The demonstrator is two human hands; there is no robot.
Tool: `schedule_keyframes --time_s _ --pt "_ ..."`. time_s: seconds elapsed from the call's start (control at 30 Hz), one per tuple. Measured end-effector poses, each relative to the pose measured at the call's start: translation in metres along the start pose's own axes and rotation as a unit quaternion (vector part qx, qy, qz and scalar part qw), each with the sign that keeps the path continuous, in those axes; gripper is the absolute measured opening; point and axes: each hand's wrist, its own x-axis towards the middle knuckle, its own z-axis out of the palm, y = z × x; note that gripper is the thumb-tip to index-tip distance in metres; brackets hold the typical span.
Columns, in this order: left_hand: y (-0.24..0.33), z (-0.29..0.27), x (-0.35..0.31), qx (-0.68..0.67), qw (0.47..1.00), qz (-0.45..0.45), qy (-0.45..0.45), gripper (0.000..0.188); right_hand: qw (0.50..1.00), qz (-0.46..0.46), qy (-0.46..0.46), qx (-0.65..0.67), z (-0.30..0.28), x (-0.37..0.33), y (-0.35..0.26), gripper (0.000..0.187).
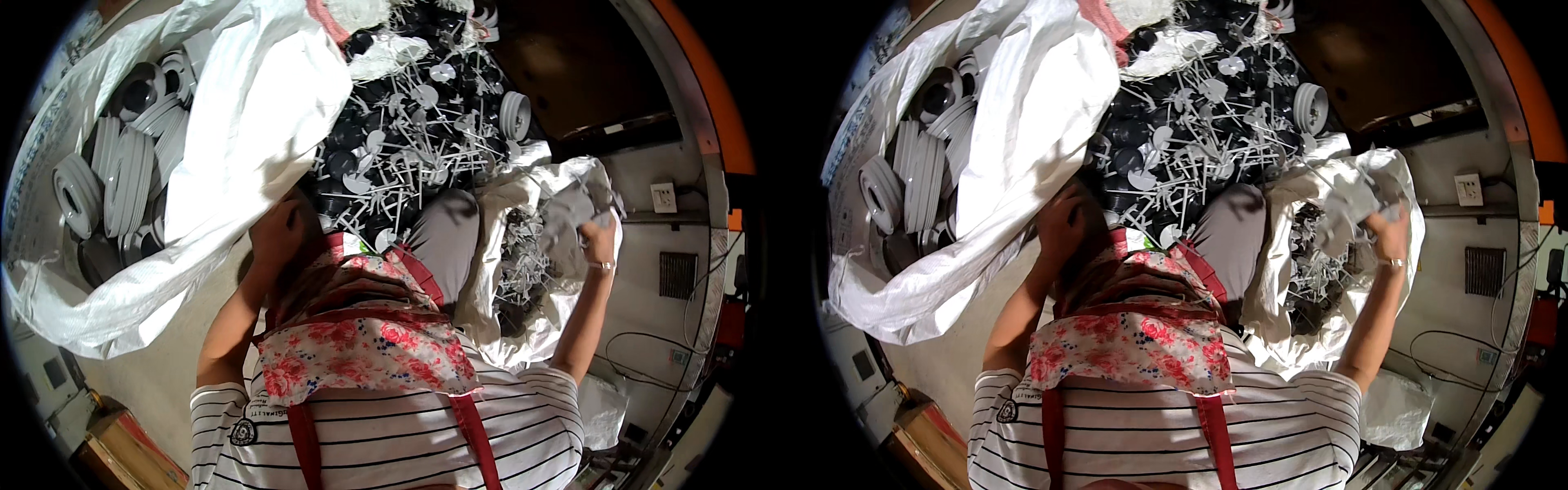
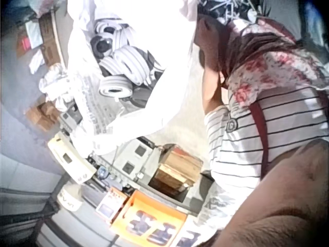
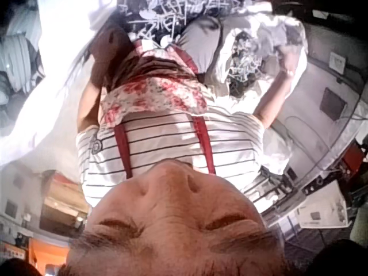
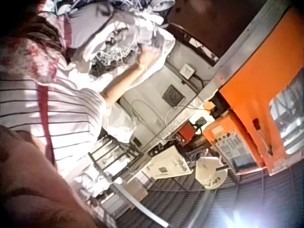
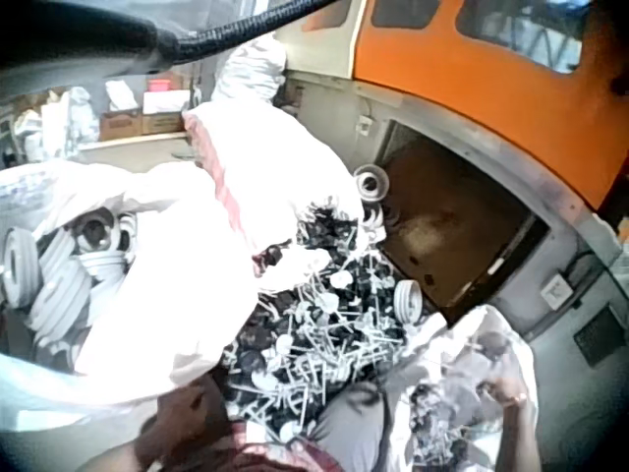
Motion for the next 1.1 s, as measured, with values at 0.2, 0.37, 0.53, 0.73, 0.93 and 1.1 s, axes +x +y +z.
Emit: schedule_keyframes --time_s 0.2,0.37,0.53,0.73,0.93,1.1 --pt "0.005 0.003 0.008 0.015 1.000 0.025 0.010 0.020 0.804 0.191 -0.037 -0.561 -0.035 -0.031 0.056 0.084" --pt "0.000 0.002 0.008 0.019 0.999 0.035 0.025 0.019 0.963 -0.033 -0.172 -0.206 0.136 0.015 -0.050 0.092" --pt "0.008 -0.002 0.008 -0.014 1.000 -0.023 -0.011 0.018 0.857 -0.108 -0.240 -0.444 0.280 0.099 -0.004 0.130" --pt "-0.004 0.005 0.007 0.010 0.997 0.049 0.059 0.019 0.831 -0.148 -0.235 -0.482 0.331 0.169 0.006 0.120" --pt "-0.005 0.005 0.008 0.007 0.995 0.065 0.069 0.019 0.837 -0.084 -0.317 -0.438 0.348 0.166 -0.007 0.108" --pt "-0.001 0.005 0.009 -0.002 0.997 0.058 0.059 0.021 0.958 -0.024 -0.241 -0.155 0.306 0.185 0.035 0.066"
